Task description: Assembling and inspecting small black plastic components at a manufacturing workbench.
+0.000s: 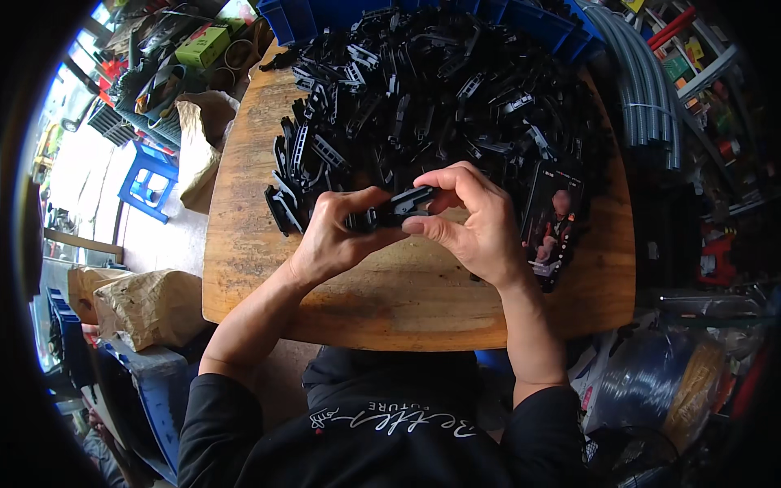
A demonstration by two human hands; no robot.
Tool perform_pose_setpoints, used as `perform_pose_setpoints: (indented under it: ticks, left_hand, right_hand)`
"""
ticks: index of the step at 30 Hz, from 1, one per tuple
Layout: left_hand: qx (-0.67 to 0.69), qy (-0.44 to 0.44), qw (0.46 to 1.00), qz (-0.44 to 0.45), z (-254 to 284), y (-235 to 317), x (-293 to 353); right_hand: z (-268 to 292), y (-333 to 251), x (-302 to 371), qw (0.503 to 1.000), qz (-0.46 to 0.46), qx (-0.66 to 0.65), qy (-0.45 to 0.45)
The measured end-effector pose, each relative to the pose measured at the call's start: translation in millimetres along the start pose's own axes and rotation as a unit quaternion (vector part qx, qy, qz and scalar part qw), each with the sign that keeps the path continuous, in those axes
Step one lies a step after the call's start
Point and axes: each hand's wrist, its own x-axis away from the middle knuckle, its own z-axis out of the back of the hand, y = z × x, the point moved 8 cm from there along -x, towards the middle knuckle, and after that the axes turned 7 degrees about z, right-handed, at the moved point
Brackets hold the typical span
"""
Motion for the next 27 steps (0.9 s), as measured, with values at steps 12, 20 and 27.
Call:
perform_pose_setpoints:
  ticks: [12, 20, 27]
  left_hand:
    - [-0.104, 0.066, 0.986, -0.115, 1.0, 11.2, 11.3]
    - [0.067, -0.094, 0.983, 0.141, -6.9, -14.6, 0.8]
    - [0.458, -0.019, 0.872, 0.173, 6.4, -39.2, -9.2]
  right_hand:
    - [2.3, -4.9, -0.4, 1.000, -0.011, -0.005, 0.028]
    - [13.6, 7.9, -9.5, 0.993, -0.045, -0.084, -0.072]
    - [55.7, 56.3, -34.4, 0.785, -0.065, 0.606, -0.114]
